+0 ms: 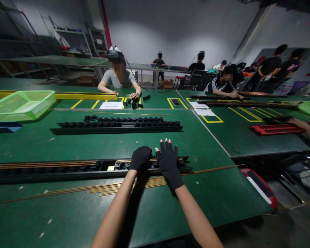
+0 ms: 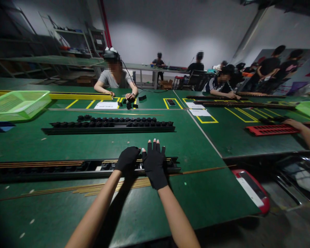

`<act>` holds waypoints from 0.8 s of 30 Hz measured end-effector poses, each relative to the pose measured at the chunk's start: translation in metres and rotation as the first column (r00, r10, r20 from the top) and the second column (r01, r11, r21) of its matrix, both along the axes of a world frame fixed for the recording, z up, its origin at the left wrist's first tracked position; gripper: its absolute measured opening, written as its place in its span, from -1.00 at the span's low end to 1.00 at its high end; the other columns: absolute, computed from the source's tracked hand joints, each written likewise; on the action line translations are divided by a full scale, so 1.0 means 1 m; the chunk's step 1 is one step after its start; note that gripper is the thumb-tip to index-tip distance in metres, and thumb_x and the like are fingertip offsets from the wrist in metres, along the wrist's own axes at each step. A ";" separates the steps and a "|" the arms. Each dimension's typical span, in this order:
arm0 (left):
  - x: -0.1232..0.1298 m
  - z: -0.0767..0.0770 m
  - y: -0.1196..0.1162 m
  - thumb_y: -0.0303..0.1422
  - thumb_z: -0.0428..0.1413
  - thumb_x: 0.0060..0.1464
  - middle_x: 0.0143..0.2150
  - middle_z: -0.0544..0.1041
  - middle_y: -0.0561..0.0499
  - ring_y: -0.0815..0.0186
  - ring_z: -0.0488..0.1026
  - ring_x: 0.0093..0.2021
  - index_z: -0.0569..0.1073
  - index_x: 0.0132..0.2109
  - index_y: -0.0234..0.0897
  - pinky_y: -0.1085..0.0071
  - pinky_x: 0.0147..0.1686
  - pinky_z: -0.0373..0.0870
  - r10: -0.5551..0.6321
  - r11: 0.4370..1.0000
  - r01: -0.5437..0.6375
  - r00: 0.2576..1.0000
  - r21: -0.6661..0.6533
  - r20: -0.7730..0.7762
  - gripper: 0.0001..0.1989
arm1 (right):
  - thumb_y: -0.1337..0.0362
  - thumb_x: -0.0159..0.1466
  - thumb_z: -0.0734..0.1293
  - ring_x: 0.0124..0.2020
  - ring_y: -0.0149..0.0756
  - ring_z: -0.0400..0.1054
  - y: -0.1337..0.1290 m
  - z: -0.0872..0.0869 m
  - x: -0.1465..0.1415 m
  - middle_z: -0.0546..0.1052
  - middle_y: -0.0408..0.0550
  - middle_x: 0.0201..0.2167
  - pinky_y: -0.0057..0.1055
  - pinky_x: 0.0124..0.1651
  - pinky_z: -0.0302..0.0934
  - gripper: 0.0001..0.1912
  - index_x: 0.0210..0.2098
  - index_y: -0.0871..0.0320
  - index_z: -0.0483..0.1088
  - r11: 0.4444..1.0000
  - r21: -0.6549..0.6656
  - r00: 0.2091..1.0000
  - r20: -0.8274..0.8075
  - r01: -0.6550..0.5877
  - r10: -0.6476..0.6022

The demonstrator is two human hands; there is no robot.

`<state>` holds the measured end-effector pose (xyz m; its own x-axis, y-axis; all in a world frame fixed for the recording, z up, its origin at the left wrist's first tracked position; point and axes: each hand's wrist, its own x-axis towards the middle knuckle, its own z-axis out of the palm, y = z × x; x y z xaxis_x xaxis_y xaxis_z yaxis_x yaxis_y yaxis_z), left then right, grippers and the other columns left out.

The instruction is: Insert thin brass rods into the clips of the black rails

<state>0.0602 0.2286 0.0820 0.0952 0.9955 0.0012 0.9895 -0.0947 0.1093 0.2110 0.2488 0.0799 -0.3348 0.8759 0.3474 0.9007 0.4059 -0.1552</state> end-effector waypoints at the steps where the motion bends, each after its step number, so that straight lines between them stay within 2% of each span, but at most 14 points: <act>1: 0.000 0.000 0.000 -0.37 -0.06 0.32 -0.11 0.54 -0.25 0.11 0.49 -0.08 0.48 0.02 -0.38 0.25 -0.05 0.37 0.000 1.000 0.000 1.000 -0.004 0.001 -0.71 | 0.19 0.48 0.08 0.36 0.05 0.12 -0.001 -0.005 -0.002 0.30 0.24 0.33 0.13 0.33 -0.10 -0.51 0.30 0.19 0.31 0.998 -0.050 0.998 0.039 -0.045 0.047; 5: 0.000 -0.001 -0.001 -0.34 -0.10 0.36 -0.08 0.53 -0.26 0.10 0.47 -0.05 0.45 0.05 -0.40 0.23 -0.02 0.34 -0.013 1.000 0.013 1.000 -0.013 0.008 -0.68 | 0.28 0.47 0.08 0.29 0.01 0.22 -0.002 -0.021 -0.004 0.48 0.17 0.18 0.13 0.32 -0.13 -0.60 0.11 0.13 0.47 0.970 -0.201 0.978 0.124 -0.138 0.165; 10: 0.000 -0.002 0.000 -0.32 -0.14 0.38 -0.10 0.53 -0.26 0.11 0.47 -0.07 0.45 0.04 -0.41 0.24 -0.02 0.34 -0.010 1.000 0.010 1.000 -0.021 0.017 -0.66 | 0.33 0.46 0.10 0.24 -0.04 0.25 0.003 -0.025 -0.004 0.55 0.08 0.07 0.12 0.33 -0.19 -0.64 0.03 0.10 0.49 0.954 -0.247 0.978 0.071 -0.171 0.194; 14: 0.000 -0.001 0.000 -0.34 -0.14 0.38 -0.12 0.54 -0.28 0.10 0.47 -0.08 0.45 0.04 -0.43 0.22 -0.04 0.36 -0.005 1.000 0.005 1.000 -0.015 0.024 -0.66 | 0.34 0.45 0.12 0.16 -0.07 0.31 0.005 -0.025 -0.005 0.58 0.06 0.01 0.10 0.30 -0.15 -0.66 -0.04 0.08 0.51 0.953 -0.256 0.980 0.069 -0.161 0.184; 19: 0.000 -0.002 -0.001 -0.33 -0.09 0.36 -0.07 0.54 -0.27 0.09 0.47 -0.04 0.46 0.06 -0.40 0.21 0.00 0.36 -0.018 1.000 0.018 0.999 0.002 0.034 -0.68 | 0.32 0.46 0.11 0.13 -0.07 0.33 0.003 -0.019 -0.005 0.60 0.04 -0.05 0.11 0.28 -0.13 -0.65 -0.10 0.05 0.54 0.953 -0.251 0.976 0.093 -0.169 0.197; 22: 0.000 -0.003 0.000 -0.33 -0.15 0.38 -0.12 0.55 -0.28 0.09 0.50 -0.07 0.48 0.02 -0.41 0.21 -0.04 0.38 0.000 1.000 0.000 1.000 0.003 0.029 -0.65 | 0.29 0.46 0.10 0.06 -0.06 0.38 0.004 -0.008 -0.007 0.62 0.04 -0.11 0.11 0.26 -0.08 -0.63 -0.17 0.07 0.55 0.957 -0.258 0.972 0.153 -0.136 0.180; 24: 0.000 -0.003 0.001 -0.34 -0.15 0.38 -0.14 0.55 -0.28 0.08 0.51 -0.08 0.49 0.00 -0.40 0.21 -0.05 0.39 0.008 1.000 -0.008 1.000 0.004 0.026 -0.65 | 0.28 0.47 0.09 0.00 -0.09 0.41 0.006 0.001 -0.010 0.62 0.05 -0.12 0.01 0.21 0.03 -0.62 -0.16 0.08 0.55 0.963 -0.242 0.972 0.166 -0.121 0.164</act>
